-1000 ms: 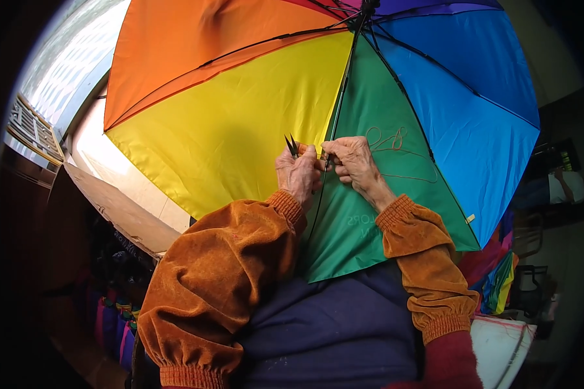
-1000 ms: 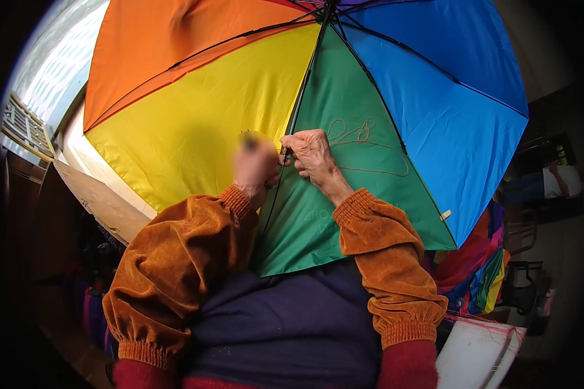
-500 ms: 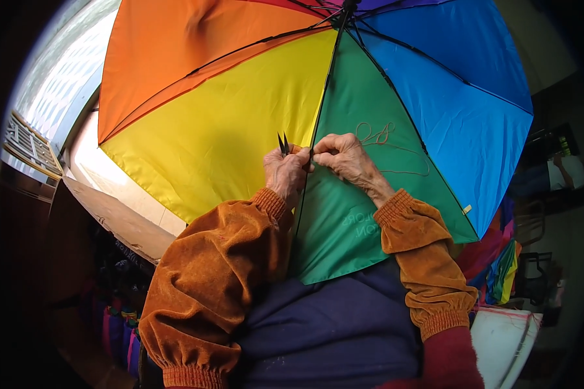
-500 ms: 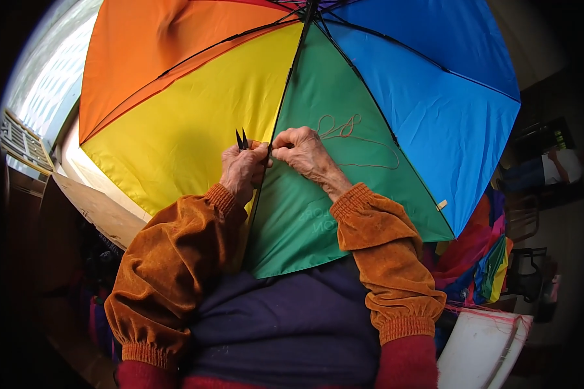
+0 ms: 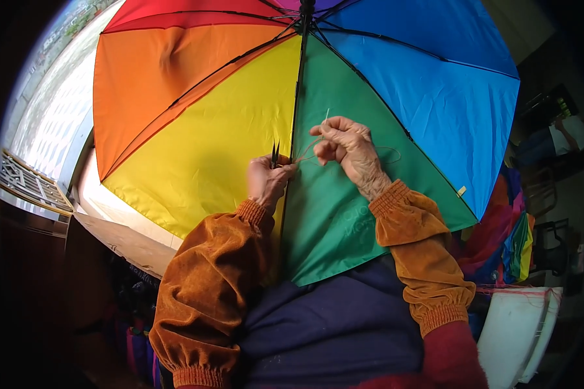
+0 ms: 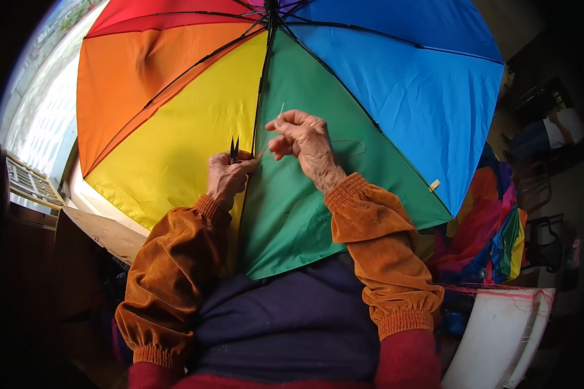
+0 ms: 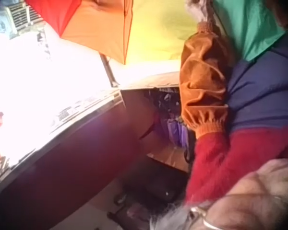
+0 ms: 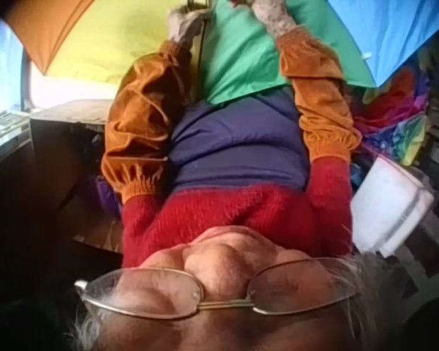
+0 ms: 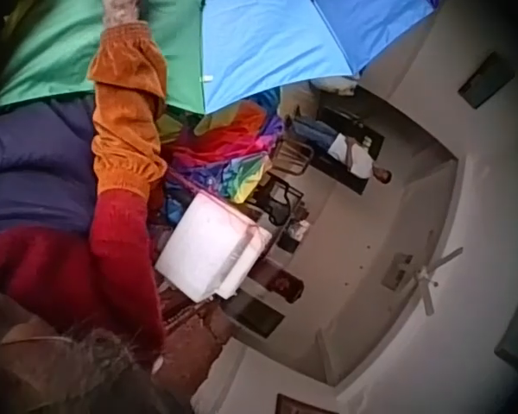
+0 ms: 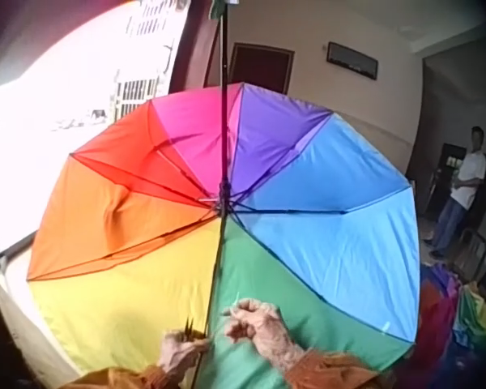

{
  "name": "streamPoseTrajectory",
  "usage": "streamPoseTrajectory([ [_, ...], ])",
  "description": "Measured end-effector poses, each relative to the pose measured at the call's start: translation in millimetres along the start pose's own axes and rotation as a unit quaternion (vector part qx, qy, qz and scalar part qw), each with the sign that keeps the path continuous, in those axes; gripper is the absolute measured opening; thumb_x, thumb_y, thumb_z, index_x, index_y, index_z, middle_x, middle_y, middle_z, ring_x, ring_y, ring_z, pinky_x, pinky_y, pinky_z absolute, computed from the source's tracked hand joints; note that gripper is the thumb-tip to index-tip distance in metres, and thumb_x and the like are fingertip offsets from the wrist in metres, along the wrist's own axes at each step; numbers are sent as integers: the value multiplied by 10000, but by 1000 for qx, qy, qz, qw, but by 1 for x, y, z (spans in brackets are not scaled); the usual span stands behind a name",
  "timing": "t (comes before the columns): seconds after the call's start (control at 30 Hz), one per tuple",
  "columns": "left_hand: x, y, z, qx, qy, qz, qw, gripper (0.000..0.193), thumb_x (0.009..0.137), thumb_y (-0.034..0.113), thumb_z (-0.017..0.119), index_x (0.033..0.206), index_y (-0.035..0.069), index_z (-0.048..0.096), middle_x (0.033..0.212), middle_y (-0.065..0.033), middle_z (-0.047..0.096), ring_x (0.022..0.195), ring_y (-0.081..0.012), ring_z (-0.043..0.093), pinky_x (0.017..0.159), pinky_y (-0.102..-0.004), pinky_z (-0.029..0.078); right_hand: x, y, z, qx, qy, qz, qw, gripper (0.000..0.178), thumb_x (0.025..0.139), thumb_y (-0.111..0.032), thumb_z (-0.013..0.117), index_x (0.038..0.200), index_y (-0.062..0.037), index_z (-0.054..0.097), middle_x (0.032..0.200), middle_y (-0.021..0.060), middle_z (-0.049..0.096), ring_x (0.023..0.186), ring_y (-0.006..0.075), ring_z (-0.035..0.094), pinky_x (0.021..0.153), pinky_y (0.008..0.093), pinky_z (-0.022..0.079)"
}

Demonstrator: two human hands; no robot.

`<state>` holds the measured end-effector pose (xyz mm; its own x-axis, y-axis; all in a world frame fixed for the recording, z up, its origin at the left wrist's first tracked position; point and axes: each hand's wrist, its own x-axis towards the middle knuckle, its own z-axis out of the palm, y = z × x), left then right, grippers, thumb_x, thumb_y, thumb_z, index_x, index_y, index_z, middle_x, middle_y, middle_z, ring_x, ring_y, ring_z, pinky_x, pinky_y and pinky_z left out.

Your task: Attaching umbrella fabric to metal ribs using a needle and thread.

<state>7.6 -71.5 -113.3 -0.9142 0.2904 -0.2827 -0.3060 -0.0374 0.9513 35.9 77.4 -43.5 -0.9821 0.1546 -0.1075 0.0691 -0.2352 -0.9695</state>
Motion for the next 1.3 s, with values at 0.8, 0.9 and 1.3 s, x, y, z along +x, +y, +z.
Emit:
streamPoseTrajectory([
  [0.8,16,-24,5,93,71,129,985,146,617,123,595,631,-22,600,517,-87,563,466,-136,515,478,-272,432,-183,-379,-277,-218,438,-445,750,78,898,-71,435,916,3,413,662,33,430,685,146,415,723,271,342],
  [0.9,12,-16,5,66,64,94,991,138,618,116,591,623,-21,598,514,-85,561,462,-133,513,459,-265,426,-148,-354,-255,-229,344,-438,798,173,900,-69,433,1031,43,447,716,55,492,797,175,497,843,301,391],
  [1.3,-6,12,-5,-154,3,-80,985,131,727,128,562,669,19,519,559,-45,507,368,-44,332,326,-209,224,-4,-13,-15,-247,-53,16,967,110,837,-110,481,872,-6,486,588,47,511,399,97,475,365,260,426],
])
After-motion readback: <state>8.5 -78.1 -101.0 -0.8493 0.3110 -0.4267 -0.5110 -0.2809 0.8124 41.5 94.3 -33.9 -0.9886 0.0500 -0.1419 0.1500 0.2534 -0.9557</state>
